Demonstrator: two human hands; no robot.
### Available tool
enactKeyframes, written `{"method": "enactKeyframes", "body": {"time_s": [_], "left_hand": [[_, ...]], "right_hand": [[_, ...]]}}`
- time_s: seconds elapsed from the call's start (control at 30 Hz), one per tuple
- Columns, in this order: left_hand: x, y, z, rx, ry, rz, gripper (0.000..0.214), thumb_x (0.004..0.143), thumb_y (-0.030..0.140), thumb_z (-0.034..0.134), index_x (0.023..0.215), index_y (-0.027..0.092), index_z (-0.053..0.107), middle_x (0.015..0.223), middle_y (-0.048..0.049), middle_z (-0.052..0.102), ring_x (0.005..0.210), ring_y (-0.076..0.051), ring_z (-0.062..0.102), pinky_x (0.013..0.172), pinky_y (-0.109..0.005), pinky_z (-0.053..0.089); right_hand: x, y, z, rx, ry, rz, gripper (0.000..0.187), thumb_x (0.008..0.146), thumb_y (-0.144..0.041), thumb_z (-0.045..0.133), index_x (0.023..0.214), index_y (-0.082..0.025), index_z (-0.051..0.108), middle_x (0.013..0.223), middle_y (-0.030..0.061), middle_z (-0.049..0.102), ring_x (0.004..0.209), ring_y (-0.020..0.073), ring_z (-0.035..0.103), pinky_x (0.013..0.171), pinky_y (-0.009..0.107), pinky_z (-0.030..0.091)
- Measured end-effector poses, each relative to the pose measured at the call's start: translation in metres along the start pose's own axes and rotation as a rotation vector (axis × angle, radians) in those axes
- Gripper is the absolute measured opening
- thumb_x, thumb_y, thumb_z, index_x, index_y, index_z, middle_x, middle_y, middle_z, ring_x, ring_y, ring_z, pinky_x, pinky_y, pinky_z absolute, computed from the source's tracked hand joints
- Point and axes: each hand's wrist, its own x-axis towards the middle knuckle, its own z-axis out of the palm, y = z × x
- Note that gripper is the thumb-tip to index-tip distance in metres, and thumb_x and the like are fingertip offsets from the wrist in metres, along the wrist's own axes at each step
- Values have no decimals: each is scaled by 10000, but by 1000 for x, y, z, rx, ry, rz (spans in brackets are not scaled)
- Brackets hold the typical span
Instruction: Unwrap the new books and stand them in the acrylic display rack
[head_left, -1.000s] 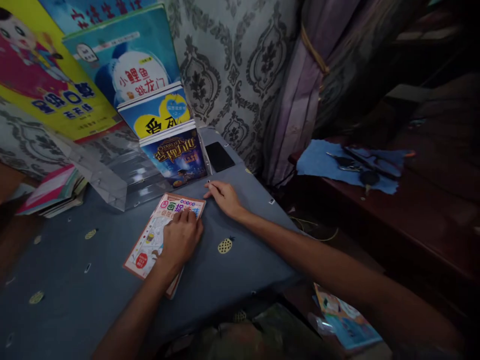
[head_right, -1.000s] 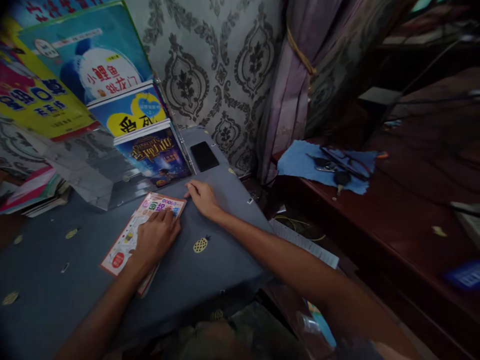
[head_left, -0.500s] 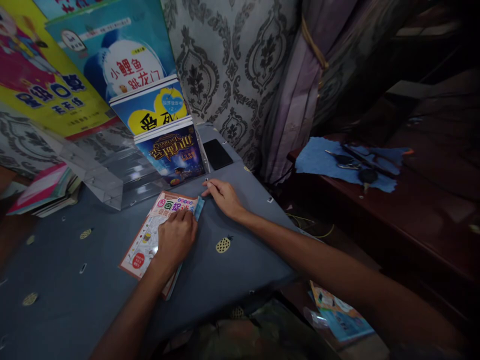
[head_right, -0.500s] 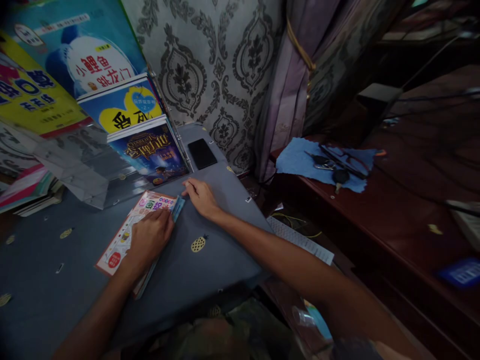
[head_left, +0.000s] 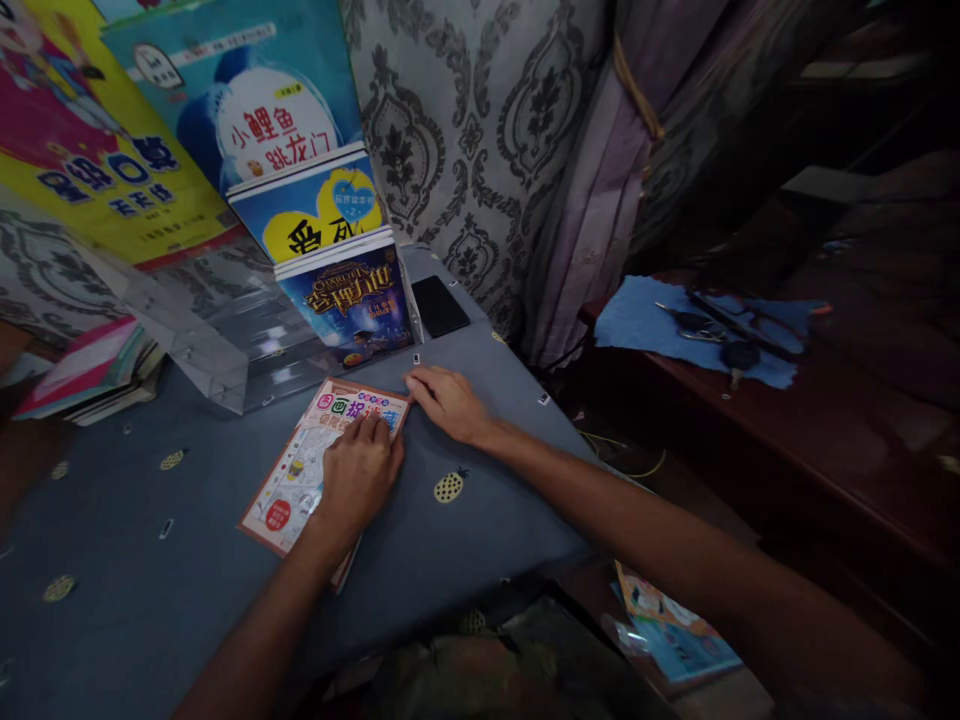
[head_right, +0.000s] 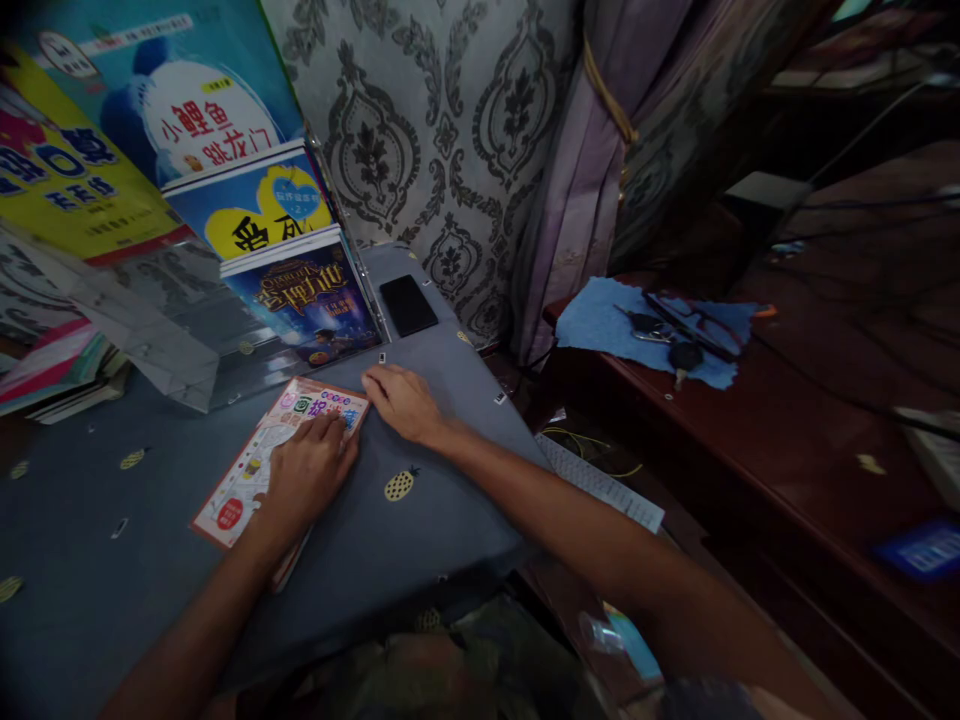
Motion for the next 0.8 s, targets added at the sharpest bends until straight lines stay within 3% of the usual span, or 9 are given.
{"method": "enactKeyframes", "body": {"time_s": [0.13, 0.27, 0.37, 0.5, 0.7, 0.8], "left_hand": [[-1, -4, 0, -16, 8, 22, 295, 1001, 325, 447, 1103, 169, 674, 1254, -136, 688, 1153, -278, 633, 859, -369, 559], [-3, -26, -5, -99, 7, 70, 305, 1018, 327, 422, 1061, 195, 694, 1236, -102, 702, 1141, -261, 642, 955, -390, 533], [-10, -56, -7, -64, 30, -24, 310, 1008, 315, 428, 1113, 199, 696, 1279, -122, 677, 1203, -308, 609, 1017, -468, 500], [-25, -83, -8, -32, -39, -147, 411, 1015, 336, 389, 1355, 206, 579, 1406, -124, 598, 1179, -332, 614, 926, -482, 547], [-33, -72, -16, 85, -112, -254, 428, 1018, 382, 393, 1359, 200, 578, 1280, -148, 625, 1122, -332, 618, 773, -409, 575], [-32, -64, -21, 105, -151, -289, 416, 1021, 387, 395, 1340, 200, 586, 1209, -144, 625, 1089, -312, 626, 751, -380, 570]], "right_hand": [[-1, -1, 0, -173, -81, -26, 248, 1023, -243, 445, 981, -188, 683, 843, 53, 709, 824, 206, 620, 744, 295, 410], [-5, -2, -1, -204, -115, -39, 257, 1030, -251, 441, 985, -182, 684, 832, 61, 698, 769, 199, 620, 712, 295, 400], [-9, -4, -1, -219, -127, -76, 261, 1030, -245, 436, 994, -188, 688, 832, 53, 703, 762, 186, 628, 720, 286, 418], [-14, -9, 4, -223, -162, -106, 251, 1012, -226, 458, 1053, -167, 698, 908, 89, 737, 829, 219, 655, 766, 322, 465], [2, -10, 18, -161, -214, -183, 211, 983, -216, 524, 1088, -155, 696, 1135, 131, 725, 1064, 250, 657, 949, 373, 485], [22, -9, 22, -171, -260, -182, 214, 978, -198, 526, 1095, -128, 691, 1134, 143, 724, 1060, 246, 659, 947, 369, 482]]}}
